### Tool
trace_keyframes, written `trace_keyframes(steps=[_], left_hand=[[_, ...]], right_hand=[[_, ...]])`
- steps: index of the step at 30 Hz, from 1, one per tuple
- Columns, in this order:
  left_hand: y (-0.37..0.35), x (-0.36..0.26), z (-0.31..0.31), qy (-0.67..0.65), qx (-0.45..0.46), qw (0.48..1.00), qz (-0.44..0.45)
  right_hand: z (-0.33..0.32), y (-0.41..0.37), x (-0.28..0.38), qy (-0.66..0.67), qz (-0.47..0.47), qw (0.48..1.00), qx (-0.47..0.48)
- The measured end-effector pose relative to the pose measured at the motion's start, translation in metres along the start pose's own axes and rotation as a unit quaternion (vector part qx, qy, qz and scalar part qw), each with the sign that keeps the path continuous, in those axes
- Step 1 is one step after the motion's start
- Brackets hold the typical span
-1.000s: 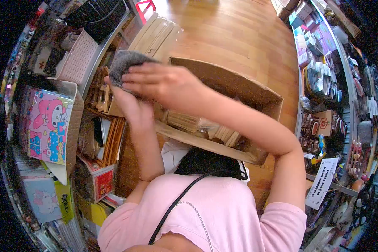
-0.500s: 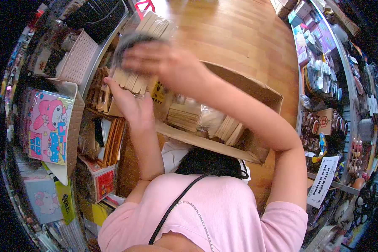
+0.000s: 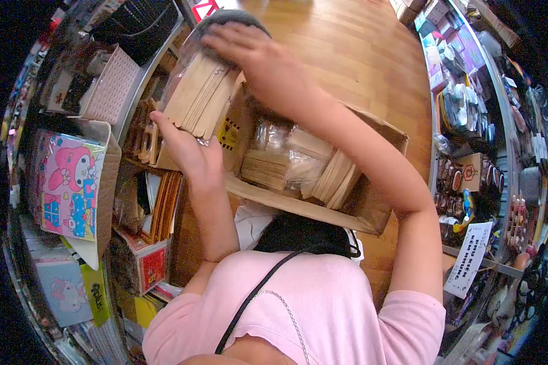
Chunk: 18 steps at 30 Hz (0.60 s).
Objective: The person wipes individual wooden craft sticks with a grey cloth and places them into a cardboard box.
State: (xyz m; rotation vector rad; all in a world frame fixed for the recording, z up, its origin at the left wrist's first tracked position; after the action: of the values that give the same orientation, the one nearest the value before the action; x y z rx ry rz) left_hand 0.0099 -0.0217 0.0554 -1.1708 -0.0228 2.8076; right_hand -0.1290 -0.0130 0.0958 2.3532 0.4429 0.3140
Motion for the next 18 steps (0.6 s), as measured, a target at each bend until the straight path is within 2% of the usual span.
trace_keyframes(steps=[2,4,5,7,8,10,11,12,14,18], left_hand=[[0.000,0.001,0.002,0.007,0.015,1.000,0.010],[0.005,0.000,-0.001,0.005,-0.010,1.000,0.026],[0.004,-0.002,0.001,0.005,-0.010,1.000,0.027],[0.000,-0.007,0.006,-0.021,-0.028,0.999,-0.027],[0.001,-0.007,0.006,-0.019,-0.028,0.999,-0.027],[0.001,-0.005,0.002,-0.037,-0.044,0.996,-0.067],[0.001,-0.003,0.001,-0.012,-0.092,0.994,-0.050],[0.002,-0.001,0.000,-0.014,-0.093,0.994,-0.050],[0.003,0.002,0.002,-0.005,-0.017,1.000,0.009],[-0.005,0.008,0.000,0.027,-0.028,0.999,-0.001]], right_hand=[[0.002,-0.004,0.006,-0.006,0.015,1.000,0.000],[0.009,-0.016,0.039,-0.031,0.032,0.998,0.033],[0.009,-0.020,0.052,-0.040,-0.017,0.998,0.051],[0.014,-0.030,0.072,0.013,-0.026,0.998,0.051],[0.014,-0.032,0.076,0.052,-0.032,0.997,0.042],[0.013,-0.028,0.064,0.046,-0.051,0.996,0.051],[0.012,-0.024,0.055,0.039,-0.072,0.995,0.061],[0.011,-0.019,0.047,0.039,-0.074,0.995,0.063],[0.009,-0.009,0.028,-0.007,-0.013,0.999,0.028],[0.011,-0.002,-0.004,-0.045,0.015,0.998,0.036]])
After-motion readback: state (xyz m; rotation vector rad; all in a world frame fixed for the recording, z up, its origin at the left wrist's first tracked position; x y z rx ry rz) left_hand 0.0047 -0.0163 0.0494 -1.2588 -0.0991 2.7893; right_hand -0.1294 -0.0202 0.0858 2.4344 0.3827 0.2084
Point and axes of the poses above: each hand's wrist, its own y-axis towards the middle knuckle, its own z-axis out of the palm, x = y × z, the point moved 2 cm from there along y, towards the middle knuckle, and after that the axes turned 3 degrees about x, right-handed, at the moved point
